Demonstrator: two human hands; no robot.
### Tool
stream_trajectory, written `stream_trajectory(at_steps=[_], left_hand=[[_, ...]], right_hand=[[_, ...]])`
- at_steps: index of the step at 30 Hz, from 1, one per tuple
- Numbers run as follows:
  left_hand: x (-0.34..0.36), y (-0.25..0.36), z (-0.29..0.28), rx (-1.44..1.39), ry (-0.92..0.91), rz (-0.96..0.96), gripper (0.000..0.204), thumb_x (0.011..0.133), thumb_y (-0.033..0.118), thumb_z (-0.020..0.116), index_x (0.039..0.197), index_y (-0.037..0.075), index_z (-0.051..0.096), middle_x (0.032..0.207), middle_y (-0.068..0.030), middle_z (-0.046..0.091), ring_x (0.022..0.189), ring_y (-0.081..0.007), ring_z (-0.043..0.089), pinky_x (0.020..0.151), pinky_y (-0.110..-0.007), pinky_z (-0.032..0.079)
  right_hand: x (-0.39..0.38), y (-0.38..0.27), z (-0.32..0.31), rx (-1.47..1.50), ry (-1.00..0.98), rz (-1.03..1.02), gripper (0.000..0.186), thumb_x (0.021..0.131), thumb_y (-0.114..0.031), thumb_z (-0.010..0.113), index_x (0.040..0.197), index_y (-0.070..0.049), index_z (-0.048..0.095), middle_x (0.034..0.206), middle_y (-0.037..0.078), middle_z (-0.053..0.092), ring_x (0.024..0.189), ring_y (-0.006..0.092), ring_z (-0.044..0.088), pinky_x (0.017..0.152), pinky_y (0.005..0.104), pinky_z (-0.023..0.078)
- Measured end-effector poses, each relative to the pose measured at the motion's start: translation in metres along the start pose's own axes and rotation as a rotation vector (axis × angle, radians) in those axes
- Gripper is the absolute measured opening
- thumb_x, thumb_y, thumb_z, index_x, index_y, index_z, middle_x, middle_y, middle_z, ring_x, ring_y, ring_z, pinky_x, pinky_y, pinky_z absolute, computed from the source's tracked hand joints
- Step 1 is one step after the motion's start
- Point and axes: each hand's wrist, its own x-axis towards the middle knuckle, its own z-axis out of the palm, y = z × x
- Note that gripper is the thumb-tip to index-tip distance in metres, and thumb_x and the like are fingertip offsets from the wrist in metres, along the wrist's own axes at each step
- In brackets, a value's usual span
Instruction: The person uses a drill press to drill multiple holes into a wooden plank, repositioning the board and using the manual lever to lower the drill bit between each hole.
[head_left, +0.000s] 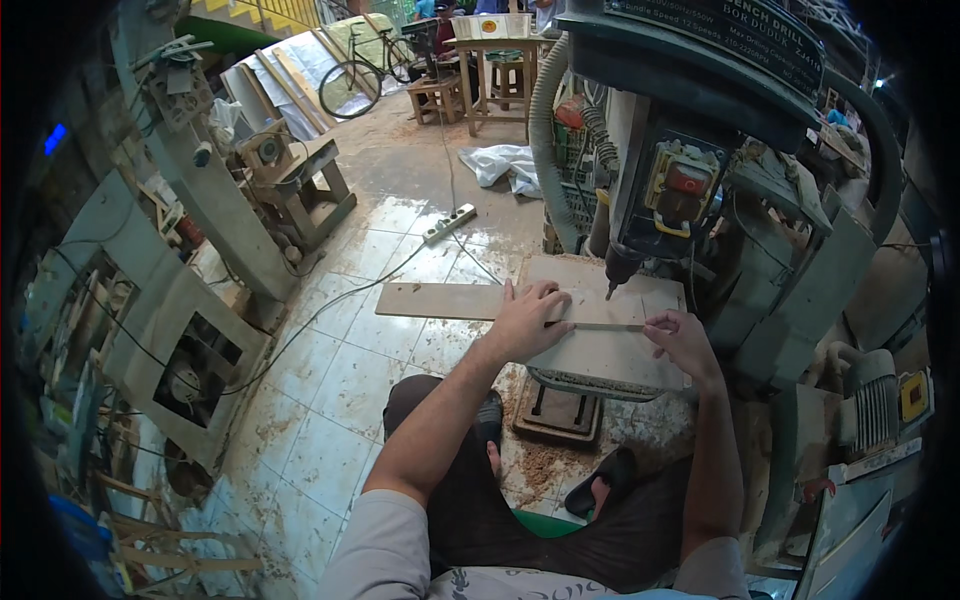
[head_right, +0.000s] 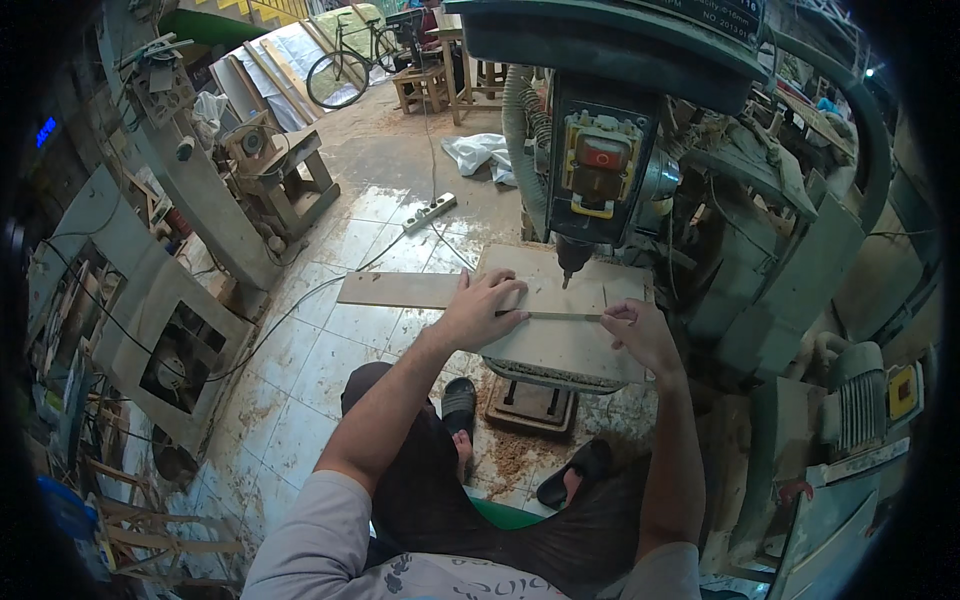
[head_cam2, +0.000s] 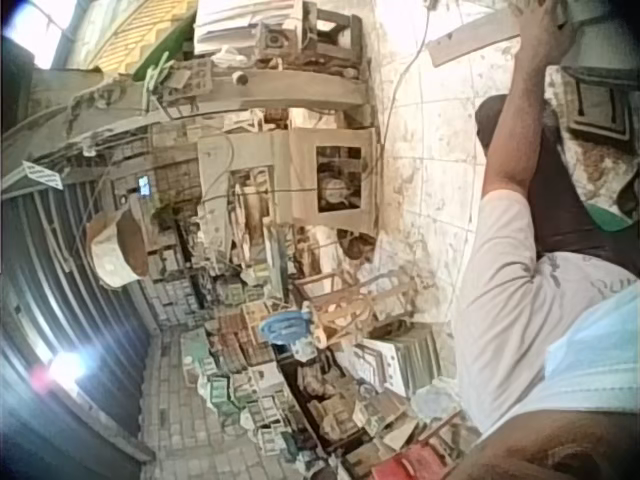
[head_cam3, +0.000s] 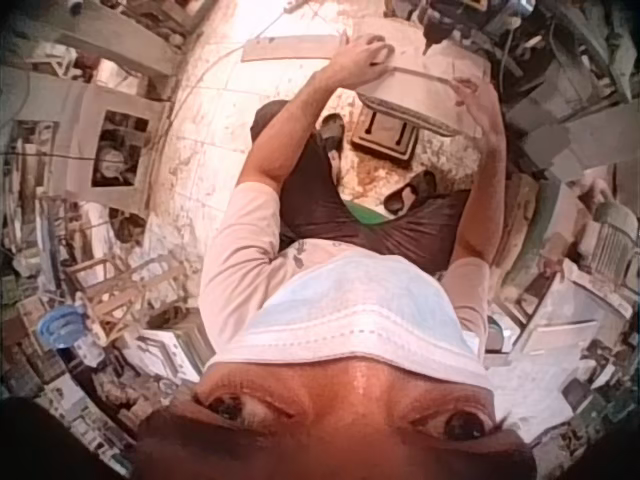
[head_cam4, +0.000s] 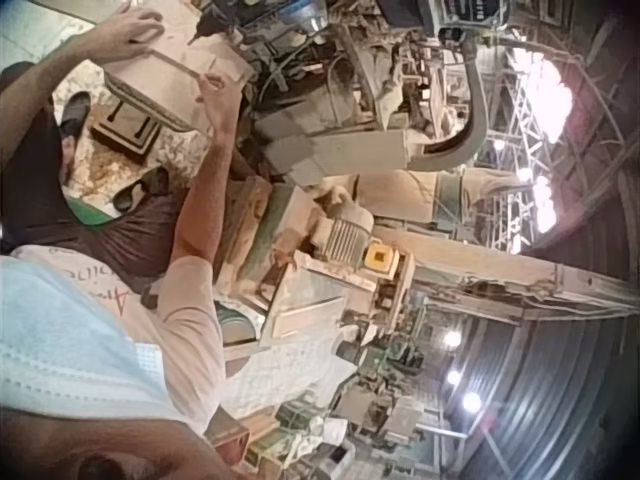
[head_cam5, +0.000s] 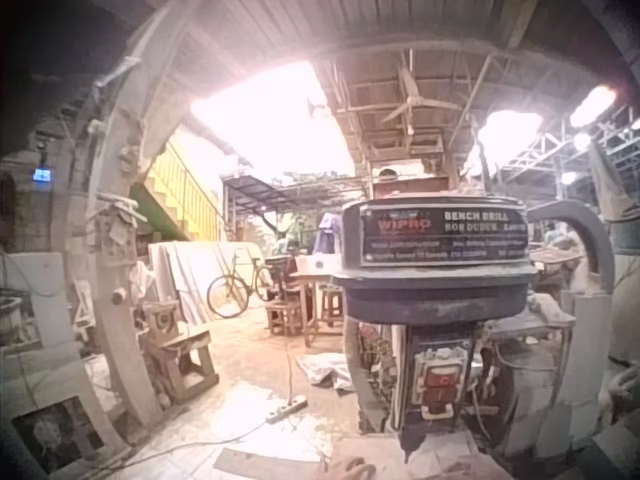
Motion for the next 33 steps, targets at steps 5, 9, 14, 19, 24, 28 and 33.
stream_trajectory(at_steps=[5, 9, 14, 19, 24, 28, 33], left_hand=[[0.0000, 0.0010, -0.0011, 0.001, -0.009, -0.005, 0.053, 0.091, 0.043, 0.060, 0.133, 0.011, 0.052, 0.140, -0.0139, 0.045, 0.134, -0.0318, 0.042, 0.114, -0.067, 0.013], [0.0000, 0.0038, -0.0032, 0.023, -0.014, -0.020, 0.054, 0.091, 0.044, 0.060, 0.133, 0.012, 0.052, 0.140, -0.0140, 0.045, 0.134, -0.0323, 0.042, 0.114, -0.067, 0.014], [-0.0003, -0.0001, 0.0011, 0.017, 0.017, -0.012, 0.051, 0.091, 0.044, 0.061, 0.131, 0.013, 0.053, 0.139, -0.0125, 0.046, 0.134, -0.0315, 0.043, 0.113, -0.069, 0.015], [0.0005, 0.0011, 0.0011, 0.022, 0.036, -0.014, 0.050, 0.090, 0.043, 0.062, 0.129, 0.014, 0.054, 0.137, -0.0112, 0.048, 0.133, -0.0301, 0.043, 0.111, -0.071, 0.015], [0.0000, 0.0016, -0.0008, 0.021, 0.006, -0.017, 0.052, 0.092, 0.044, 0.060, 0.132, 0.012, 0.053, 0.139, -0.0140, 0.046, 0.135, -0.0330, 0.042, 0.113, -0.068, 0.015], [-0.0002, 0.0010, 0.0000, 0.018, 0.012, -0.015, 0.052, 0.092, 0.043, 0.061, 0.132, 0.012, 0.053, 0.139, -0.0137, 0.046, 0.134, -0.0328, 0.042, 0.113, -0.068, 0.015], [-0.0008, 0.0029, -0.0011, 0.018, 0.029, -0.015, 0.050, 0.091, 0.043, 0.061, 0.131, 0.013, 0.054, 0.138, -0.0134, 0.047, 0.134, -0.0329, 0.043, 0.112, -0.069, 0.016]], right_hand=[[0.0013, 0.0043, -0.0022, 0.041, -0.022, 0.015, 0.028, 0.089, -0.020, 0.069, 0.103, 0.004, 0.065, 0.088, 0.008, 0.070, 0.063, 0.0122, 0.066, 0.054, 0.0259, 0.047], [0.0003, 0.0046, -0.0019, 0.048, -0.033, 0.046, 0.030, 0.090, -0.025, 0.068, 0.104, 0.001, 0.064, 0.088, 0.006, 0.070, 0.065, 0.0122, 0.068, 0.053, 0.0247, 0.046], [0.0006, 0.0037, -0.0005, 0.055, -0.045, 0.053, 0.031, 0.090, -0.027, 0.068, 0.105, 0.000, 0.064, 0.090, 0.006, 0.070, 0.067, 0.0122, 0.068, 0.054, 0.0249, 0.046], [0.0029, 0.0081, -0.0004, 0.044, -0.048, 0.044, 0.032, 0.091, -0.027, 0.067, 0.105, 0.000, 0.064, 0.091, 0.006, 0.070, 0.067, 0.0124, 0.068, 0.054, 0.0257, 0.047], [0.0031, 0.0081, -0.0004, 0.058, -0.050, 0.046, 0.031, 0.091, -0.027, 0.067, 0.105, 0.000, 0.064, 0.090, 0.006, 0.070, 0.067, 0.0126, 0.068, 0.054, 0.0257, 0.047], [0.0027, 0.0082, -0.0003, 0.062, -0.052, 0.050, 0.031, 0.091, -0.027, 0.067, 0.106, 0.000, 0.064, 0.090, 0.006, 0.070, 0.067, 0.0122, 0.068, 0.054, 0.0253, 0.047], [0.0030, 0.0071, 0.0002, 0.053, -0.050, 0.059, 0.032, 0.091, -0.028, 0.067, 0.107, -0.001, 0.064, 0.090, 0.004, 0.069, 0.067, 0.0114, 0.067, 0.054, 0.0241, 0.047]])
